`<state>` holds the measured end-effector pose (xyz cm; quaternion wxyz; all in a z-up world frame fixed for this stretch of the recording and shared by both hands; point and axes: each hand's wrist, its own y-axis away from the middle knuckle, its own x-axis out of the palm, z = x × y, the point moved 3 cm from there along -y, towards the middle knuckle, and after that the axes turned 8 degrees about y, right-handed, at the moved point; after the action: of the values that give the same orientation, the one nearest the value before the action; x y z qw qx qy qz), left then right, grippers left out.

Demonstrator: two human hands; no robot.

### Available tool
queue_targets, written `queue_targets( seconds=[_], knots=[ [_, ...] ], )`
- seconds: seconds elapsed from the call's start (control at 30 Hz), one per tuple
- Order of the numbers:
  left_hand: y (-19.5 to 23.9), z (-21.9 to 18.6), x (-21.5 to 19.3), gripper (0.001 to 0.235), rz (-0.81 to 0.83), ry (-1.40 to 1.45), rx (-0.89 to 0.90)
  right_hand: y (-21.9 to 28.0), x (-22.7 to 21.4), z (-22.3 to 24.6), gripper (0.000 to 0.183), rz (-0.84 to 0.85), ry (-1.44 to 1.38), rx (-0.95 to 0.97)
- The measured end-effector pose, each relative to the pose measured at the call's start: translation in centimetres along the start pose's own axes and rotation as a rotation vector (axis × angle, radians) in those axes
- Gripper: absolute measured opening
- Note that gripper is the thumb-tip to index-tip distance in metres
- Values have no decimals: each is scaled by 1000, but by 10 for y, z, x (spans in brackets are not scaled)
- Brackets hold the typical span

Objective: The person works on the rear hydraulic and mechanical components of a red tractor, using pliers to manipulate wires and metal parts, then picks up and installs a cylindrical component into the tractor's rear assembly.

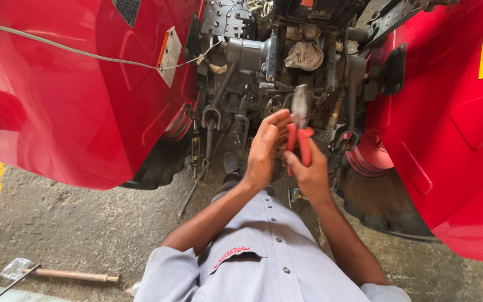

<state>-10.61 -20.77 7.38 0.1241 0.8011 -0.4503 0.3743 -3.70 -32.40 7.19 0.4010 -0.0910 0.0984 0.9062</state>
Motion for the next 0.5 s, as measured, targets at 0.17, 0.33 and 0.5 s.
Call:
queue_targets(
  seconds=[0.17,0.33,0.5],
  knots=[
    [10,-16,-16,20,105,-532,41,-6,-22,0,41,65,-283,-71],
    [14,-30,-5,29,120,-629,52,-2,-28,-1,44,129,-311,-32],
    [13,-36,-3,9,204,-866,116,4,-28,-3,48,192,-352,-18]
  ],
)
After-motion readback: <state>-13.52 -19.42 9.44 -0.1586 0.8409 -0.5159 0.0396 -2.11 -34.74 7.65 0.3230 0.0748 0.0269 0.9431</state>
